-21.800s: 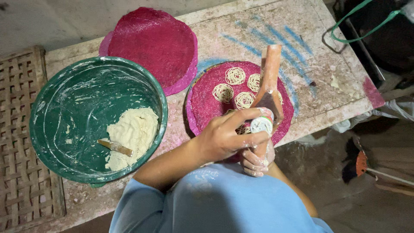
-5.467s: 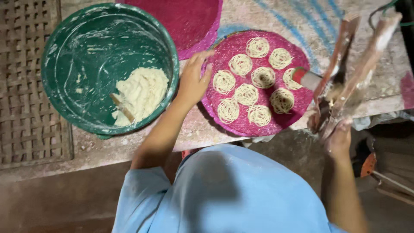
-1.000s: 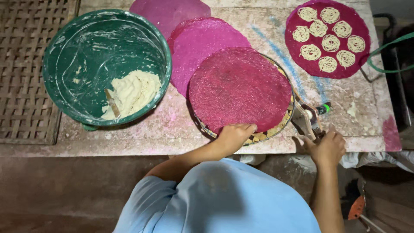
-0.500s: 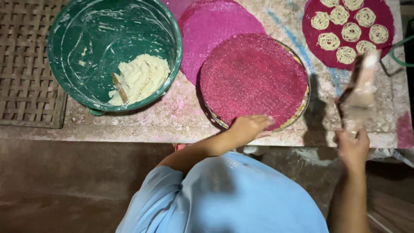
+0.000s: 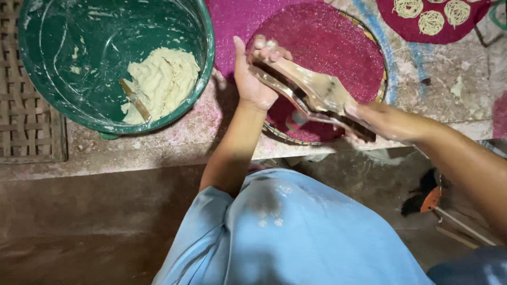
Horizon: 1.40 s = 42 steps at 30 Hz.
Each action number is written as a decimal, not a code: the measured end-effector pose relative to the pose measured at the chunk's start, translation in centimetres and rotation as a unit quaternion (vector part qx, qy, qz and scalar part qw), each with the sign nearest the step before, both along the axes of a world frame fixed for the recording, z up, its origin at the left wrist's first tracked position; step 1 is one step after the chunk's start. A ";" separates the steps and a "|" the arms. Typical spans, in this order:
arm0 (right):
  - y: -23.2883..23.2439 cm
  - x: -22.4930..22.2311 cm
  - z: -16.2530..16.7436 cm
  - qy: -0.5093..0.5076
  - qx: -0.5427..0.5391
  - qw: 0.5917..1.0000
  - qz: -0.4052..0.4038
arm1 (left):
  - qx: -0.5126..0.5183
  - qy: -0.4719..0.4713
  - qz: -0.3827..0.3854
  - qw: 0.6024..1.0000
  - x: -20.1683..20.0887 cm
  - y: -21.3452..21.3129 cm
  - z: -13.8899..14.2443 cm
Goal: The person uses a manual noodle press to extrude dough into thin strands, forming circular nests on a pink tray. They repeatedly load dough into the press, push the plunger, and arrange the resulting noodles on the tray.
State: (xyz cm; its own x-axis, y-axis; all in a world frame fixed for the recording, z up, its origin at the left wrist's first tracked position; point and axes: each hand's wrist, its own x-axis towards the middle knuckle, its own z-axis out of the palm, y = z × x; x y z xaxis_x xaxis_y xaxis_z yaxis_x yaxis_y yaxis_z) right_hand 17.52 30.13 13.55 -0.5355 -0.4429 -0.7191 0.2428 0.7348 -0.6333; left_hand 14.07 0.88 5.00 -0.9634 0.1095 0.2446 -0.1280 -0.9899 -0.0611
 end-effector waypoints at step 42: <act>-4.3 -2.3 -0.3 0.240 0.036 0.969 -0.046 | -0.625 -0.162 -0.214 0.733 -0.7 -1.2 -5.9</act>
State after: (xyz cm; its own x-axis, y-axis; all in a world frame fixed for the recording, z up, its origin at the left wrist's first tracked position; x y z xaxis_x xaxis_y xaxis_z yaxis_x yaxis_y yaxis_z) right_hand 15.24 25.87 13.27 -0.8510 -0.3354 -0.4041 -0.0012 0.7707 -0.6372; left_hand 13.37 -0.35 -0.86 -0.7601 0.3627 -0.5391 -0.6231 -0.1714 0.7631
